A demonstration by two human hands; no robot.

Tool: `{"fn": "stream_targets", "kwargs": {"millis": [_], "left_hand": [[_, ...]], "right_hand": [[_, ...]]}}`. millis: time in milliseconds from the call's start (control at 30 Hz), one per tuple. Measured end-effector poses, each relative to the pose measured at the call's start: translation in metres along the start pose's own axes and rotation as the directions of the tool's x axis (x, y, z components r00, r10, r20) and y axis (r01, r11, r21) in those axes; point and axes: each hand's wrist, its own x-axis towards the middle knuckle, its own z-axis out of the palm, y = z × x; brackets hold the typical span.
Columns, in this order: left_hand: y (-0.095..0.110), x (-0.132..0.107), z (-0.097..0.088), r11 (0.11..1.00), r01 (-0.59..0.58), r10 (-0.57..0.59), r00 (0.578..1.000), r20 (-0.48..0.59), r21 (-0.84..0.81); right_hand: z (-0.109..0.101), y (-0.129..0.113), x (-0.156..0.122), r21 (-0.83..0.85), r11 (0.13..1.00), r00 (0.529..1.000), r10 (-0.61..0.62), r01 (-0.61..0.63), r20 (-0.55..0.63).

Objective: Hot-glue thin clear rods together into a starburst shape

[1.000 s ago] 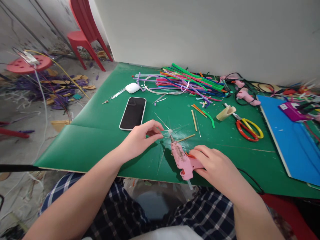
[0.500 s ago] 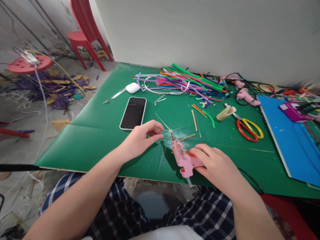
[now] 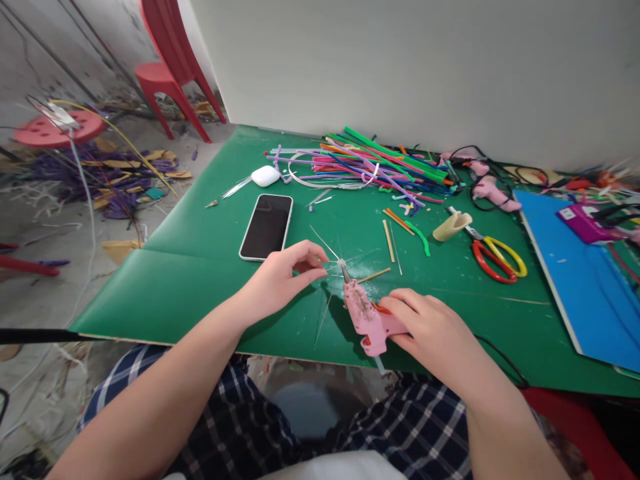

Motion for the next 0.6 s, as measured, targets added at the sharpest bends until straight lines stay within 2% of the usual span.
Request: {"fn": "stream_targets", "kwargs": {"millis": [200, 600], "left_hand": [[0.0006, -0.0006, -0.0004, 1.000, 0.001, -0.001, 1.000, 0.002, -0.003], [0.0005, -0.0008, -0.0006, 1.000, 0.008, -0.008, 1.000, 0.004, -0.005]], "right_hand": [[0.0003, 0.0000, -0.0001, -0.015, 1.000, 0.999, -0.014, 0.013, -0.044], [-0.0005, 0.0003, 0.0002, -0.024, 0.999, 0.998, -0.039, 0.038, -0.053]]}}
